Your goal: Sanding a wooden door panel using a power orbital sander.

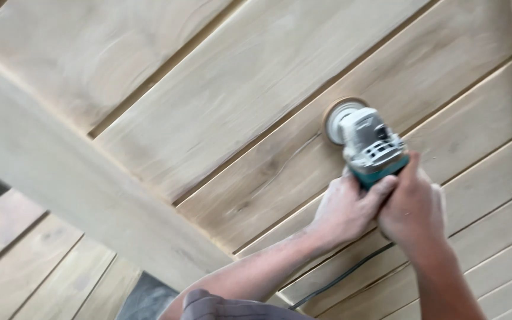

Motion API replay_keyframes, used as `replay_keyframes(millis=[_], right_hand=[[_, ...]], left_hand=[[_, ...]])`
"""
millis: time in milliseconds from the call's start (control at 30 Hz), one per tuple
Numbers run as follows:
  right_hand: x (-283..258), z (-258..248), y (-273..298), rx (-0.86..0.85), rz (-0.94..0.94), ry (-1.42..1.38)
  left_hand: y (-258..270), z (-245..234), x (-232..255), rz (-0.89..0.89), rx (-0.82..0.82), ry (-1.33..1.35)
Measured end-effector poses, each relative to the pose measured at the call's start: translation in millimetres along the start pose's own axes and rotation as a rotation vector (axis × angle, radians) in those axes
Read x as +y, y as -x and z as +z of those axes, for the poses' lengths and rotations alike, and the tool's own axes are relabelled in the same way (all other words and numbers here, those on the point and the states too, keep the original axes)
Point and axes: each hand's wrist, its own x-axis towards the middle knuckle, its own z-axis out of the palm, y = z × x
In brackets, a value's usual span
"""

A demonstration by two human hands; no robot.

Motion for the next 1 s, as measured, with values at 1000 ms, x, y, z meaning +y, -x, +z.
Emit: replay_keyframes(millis=[1000], right_hand=[[-101.2, 20.8, 45.5, -0.002, -0.040, 0.038]], left_hand=[[60.3, -72.7, -16.7, -0.040, 0.097, -0.061]])
